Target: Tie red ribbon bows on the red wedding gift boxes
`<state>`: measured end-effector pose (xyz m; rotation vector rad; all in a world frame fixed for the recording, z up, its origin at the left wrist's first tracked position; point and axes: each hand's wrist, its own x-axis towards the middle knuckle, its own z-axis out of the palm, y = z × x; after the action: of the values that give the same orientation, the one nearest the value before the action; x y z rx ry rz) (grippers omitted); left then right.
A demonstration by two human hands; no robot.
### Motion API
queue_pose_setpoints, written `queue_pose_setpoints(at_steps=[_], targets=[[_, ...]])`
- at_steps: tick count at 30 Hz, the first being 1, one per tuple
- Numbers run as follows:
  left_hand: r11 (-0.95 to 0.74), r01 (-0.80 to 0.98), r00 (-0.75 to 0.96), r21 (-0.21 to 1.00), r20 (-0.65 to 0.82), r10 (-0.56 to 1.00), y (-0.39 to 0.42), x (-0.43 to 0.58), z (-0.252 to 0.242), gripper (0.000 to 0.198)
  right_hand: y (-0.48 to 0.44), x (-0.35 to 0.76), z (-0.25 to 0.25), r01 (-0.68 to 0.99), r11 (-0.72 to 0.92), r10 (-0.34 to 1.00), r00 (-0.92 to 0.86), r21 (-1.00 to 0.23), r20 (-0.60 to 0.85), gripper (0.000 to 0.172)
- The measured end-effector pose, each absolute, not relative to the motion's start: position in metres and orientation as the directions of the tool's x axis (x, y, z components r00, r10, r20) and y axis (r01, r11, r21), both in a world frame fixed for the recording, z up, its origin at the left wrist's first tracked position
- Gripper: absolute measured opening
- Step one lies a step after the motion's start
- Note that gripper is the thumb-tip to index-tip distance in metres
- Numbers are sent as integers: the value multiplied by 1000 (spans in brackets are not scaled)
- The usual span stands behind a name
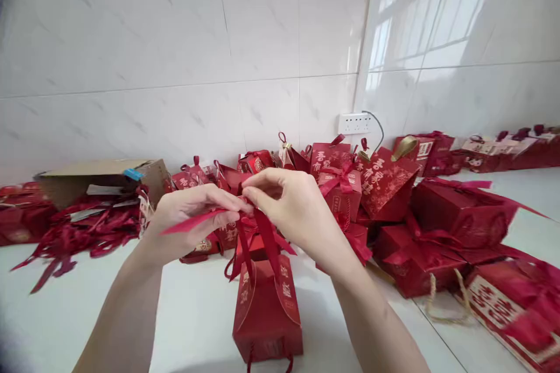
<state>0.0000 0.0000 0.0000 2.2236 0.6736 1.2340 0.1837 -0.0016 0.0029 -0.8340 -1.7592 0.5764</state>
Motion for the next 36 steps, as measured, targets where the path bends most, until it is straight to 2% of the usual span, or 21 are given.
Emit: queue_pose_setpoints(at_steps=[2, 4, 5, 8, 10, 13, 15, 18, 21, 30, 36], targets=[[-744, 105, 480, 660, 622, 619, -1, 3, -1, 11, -3, 181, 2, 263, 632, 762, -38, -729, 646, 29], [-736, 38, 460, 676, 642, 613, -1, 6, -4, 10, -5, 180, 0, 204, 616, 764, 80, -760, 641, 40], [-733, 0, 435, 681, 660, 613, -2, 7, -5, 9, -7, 181, -2, 147, 604, 775, 122, -783, 621, 40], [-714, -72, 320, 696, 694, 645, -3, 11, -15, 6, -12, 187, -12, -101, 528, 845, 166, -843, 509, 21], [-655, -115, 231, 746, 662, 713, -5, 11, -28, 2, -15, 194, -22, -263, 453, 891, 166, -852, 422, 16], [-473, -251, 37, 845, 497, 867, -10, 4, -52, 11, -18, 208, -39, -441, 362, 932, 182, -821, 313, 21], [-363, -333, -105, 870, 349, 931, -15, -6, -70, 20, -20, 220, -51, -502, 316, 948, 211, -805, 240, 23], [-262, -370, -230, 891, 185, 956, -26, -25, -91, 30, -20, 242, -69, -533, 225, 959, 269, -816, 89, 21], [-206, -366, -300, 907, 94, 949, -35, -44, -105, 33, -21, 263, -86, -533, 166, 947, 322, -830, -18, 20], [-35, -155, -365, 987, -25, 931, -47, -70, -132, 44, -40, 294, -113, -374, 158, 913, 408, -914, -9, 30], [123, -109, -371, 986, -155, 916, -51, -84, -152, 38, -47, 304, -132, -313, 109, 893, 448, -944, -45, 28]])
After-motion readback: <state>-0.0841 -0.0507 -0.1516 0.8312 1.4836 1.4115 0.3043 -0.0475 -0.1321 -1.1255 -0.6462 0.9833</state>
